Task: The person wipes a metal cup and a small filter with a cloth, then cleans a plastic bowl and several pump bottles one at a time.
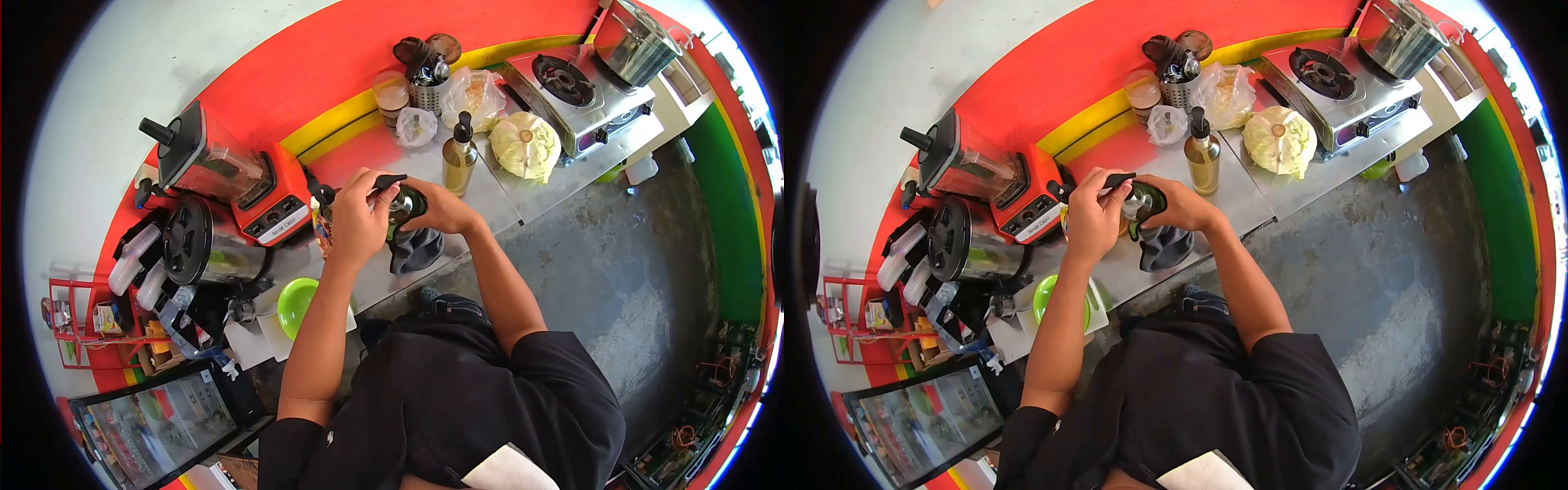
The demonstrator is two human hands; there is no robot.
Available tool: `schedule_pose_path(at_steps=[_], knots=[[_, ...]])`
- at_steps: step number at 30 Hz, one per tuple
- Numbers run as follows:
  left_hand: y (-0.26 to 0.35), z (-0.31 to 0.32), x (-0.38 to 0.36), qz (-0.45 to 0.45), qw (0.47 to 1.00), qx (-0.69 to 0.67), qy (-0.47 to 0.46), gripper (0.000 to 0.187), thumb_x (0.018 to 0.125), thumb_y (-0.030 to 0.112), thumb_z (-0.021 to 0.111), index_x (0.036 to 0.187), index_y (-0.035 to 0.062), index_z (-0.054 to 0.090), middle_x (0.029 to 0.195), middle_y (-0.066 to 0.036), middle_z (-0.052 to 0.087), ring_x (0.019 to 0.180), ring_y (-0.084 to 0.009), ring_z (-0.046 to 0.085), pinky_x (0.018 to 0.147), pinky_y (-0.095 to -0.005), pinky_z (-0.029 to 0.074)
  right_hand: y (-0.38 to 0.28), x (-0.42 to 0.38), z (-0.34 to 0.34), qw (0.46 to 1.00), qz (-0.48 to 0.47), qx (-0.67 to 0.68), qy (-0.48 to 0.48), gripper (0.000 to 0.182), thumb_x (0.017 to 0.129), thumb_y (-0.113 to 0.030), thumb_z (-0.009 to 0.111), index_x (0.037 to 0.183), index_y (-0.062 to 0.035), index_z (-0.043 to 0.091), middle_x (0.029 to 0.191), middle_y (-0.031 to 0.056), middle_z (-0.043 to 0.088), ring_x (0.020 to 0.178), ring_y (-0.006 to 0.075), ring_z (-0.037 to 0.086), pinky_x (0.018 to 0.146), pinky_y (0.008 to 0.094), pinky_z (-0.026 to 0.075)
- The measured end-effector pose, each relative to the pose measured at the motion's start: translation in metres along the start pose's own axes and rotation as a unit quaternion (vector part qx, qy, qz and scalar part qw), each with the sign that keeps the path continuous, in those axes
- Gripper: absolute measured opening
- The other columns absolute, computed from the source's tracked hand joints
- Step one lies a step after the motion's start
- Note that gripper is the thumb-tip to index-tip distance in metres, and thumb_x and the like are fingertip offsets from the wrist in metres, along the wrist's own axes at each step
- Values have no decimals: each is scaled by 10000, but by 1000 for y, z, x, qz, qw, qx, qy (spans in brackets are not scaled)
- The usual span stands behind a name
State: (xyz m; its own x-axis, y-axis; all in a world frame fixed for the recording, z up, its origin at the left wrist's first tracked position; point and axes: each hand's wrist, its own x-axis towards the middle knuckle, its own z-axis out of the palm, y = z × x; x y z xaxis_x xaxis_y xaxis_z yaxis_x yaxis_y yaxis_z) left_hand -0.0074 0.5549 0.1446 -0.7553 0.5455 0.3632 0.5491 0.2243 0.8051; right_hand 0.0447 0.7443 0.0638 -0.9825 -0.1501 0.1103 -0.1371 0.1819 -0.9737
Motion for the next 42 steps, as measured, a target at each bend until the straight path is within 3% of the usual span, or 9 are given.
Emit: schedule_pose_path(at_steps=[3, 11, 16, 20, 24, 30, 34, 37, 42], knots=[[3, -5, -1, -9, 998, -36, -51, 127, 991, 19, 681, 1102, -40, 674, 1022, -102, 683, 939, -167, 680, 819, -298, 545, 6, 11, 12, 992, -42, 113, -22, 788, 705, -109, 929, 1407, -21, 582, 1278, 98, 694, 1164, 196, 637, 1056, 356, 486], [-1, -9, -1, -52, 990, -105, -75, 117, 1004, -14, 647, 1119, -31, 654, 1108, -89, 695, 1056, -174, 682, 946, -308, 544, 24, 18, 17, 982, -41, 181, -45, 711, 696, -125, 944, 1313, -15, 610, 1216, 70, 691, 1122, 173, 619, 1016, 347, 495], [-6, -8, 1, -43, 986, -142, -80, 114, 1008, -14, 645, 1120, -36, 648, 1112, -90, 695, 1082, -169, 678, 981, -313, 542, 67, -5, 36, 998, -4, 37, 55, 787, 658, -146, 957, 1332, -47, 564, 1181, 88, 690, 1104, 230, 635, 1007, 373, 500], [-5, -2, -2, -41, 983, -163, -79, 143, 989, -23, 645, 1130, -47, 659, 1119, -121, 685, 1067, -204, 699, 929, -317, 571, 141, -20, 57, 990, 42, -53, 121, 808, 638, -187, 956, 1333, -62, 564, 1221, 164, 691, 1127, 378, 649, 993, 436, 504], [-8, -1, -3, -15, 989, -129, -68, 150, 989, -17, 647, 1136, -47, 658, 1122, -129, 682, 1054, -215, 703, 919, -328, 573, 117, -21, 58, 985, 66, -69, 144, 801, 622, -232, 968, 1302, -53, 585, 1161, 199, 699, 1091, 425, 647, 963, 465, 518], [-7, -4, 1, -22, 987, -138, -75, 153, 991, -8, 650, 1139, -44, 657, 1115, -129, 684, 1039, -227, 709, 917, -333, 574, 39, -6, 42, 991, 46, 61, 106, 755, 666, -224, 964, 1283, 1, 591, 1137, 116, 718, 1043, 207, 682, 965, 368, 533], [-4, -2, -1, -35, 986, -143, -72, 156, 992, 4, 653, 1141, -43, 656, 1121, -131, 682, 1046, -233, 712, 931, -331, 575, 22, 5, 47, 987, -78, 2, 138, 694, 685, -153, 929, 1270, -5, 585, 1093, 155, 696, 976, 302, 691, 922, 392, 543], [-1, -4, -2, -33, 989, -126, -70, 158, 993, 13, 653, 1142, -41, 656, 1123, -134, 682, 1051, -241, 713, 947, -334, 575, 34, 13, 74, 904, -226, -139, 336, 640, 736, -153, 893, 1268, -6, 569, 1180, 191, 666, 1006, 383, 679, 899, 440, 553], [-7, -6, -3, -34, 990, -127, -45, 170, 992, 8, 645, 1153, -45, 655, 1121, -140, 679, 1045, -250, 710, 955, -341, 573, 65, 9, 95, 922, -103, -80, 365, 703, 711, -188, 921, 1288, -18, 558, 1186, 193, 667, 1077, 395, 668, 930, 442, 546]])
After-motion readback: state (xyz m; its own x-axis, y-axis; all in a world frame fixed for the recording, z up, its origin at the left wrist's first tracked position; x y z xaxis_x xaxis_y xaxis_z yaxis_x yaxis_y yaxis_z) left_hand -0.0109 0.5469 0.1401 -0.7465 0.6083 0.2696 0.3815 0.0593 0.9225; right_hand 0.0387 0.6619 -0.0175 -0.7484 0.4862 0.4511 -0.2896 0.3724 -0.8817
